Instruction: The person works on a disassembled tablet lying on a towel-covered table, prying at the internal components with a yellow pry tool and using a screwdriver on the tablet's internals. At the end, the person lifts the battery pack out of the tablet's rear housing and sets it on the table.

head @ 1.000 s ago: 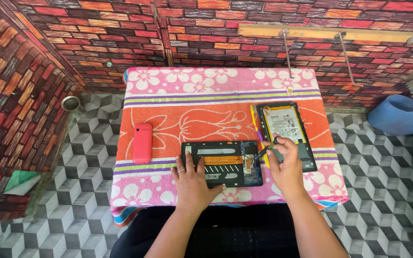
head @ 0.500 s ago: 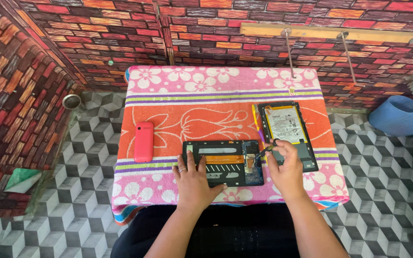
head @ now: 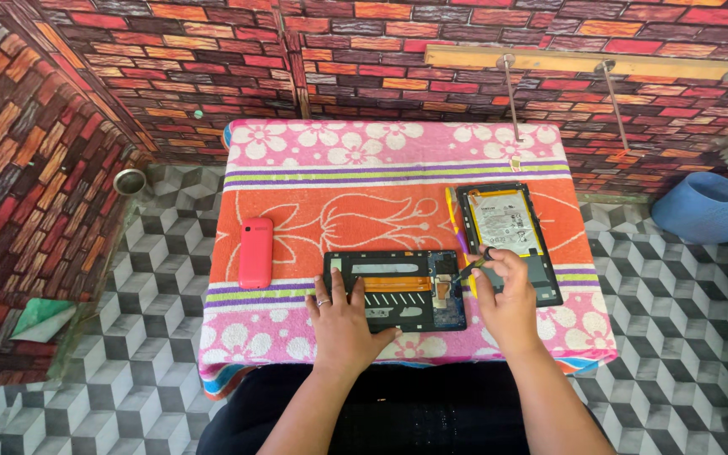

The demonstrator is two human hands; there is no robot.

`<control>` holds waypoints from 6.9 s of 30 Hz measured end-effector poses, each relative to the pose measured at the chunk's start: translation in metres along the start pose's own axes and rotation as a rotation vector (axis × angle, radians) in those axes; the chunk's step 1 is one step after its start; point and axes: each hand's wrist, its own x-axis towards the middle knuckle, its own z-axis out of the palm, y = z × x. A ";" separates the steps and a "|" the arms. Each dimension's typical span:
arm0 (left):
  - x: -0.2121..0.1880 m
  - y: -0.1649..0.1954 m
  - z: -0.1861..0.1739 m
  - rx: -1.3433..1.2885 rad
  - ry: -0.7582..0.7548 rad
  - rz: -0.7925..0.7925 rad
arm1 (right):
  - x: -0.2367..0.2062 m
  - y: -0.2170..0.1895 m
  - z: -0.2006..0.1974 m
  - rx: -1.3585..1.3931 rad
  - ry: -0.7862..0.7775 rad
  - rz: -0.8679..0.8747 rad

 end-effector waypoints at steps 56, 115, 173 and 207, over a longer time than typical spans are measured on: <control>0.000 -0.001 -0.001 -0.011 0.011 0.009 | 0.002 0.000 -0.004 -0.159 -0.078 -0.106; -0.003 -0.006 0.000 -0.059 0.033 0.026 | 0.002 0.037 -0.005 -0.465 -0.173 0.313; 0.018 -0.049 0.026 -0.370 0.641 0.262 | -0.008 0.024 0.035 0.797 -0.157 0.733; 0.016 -0.053 0.020 -0.600 0.669 0.149 | -0.043 -0.045 0.055 -0.287 -0.479 -0.298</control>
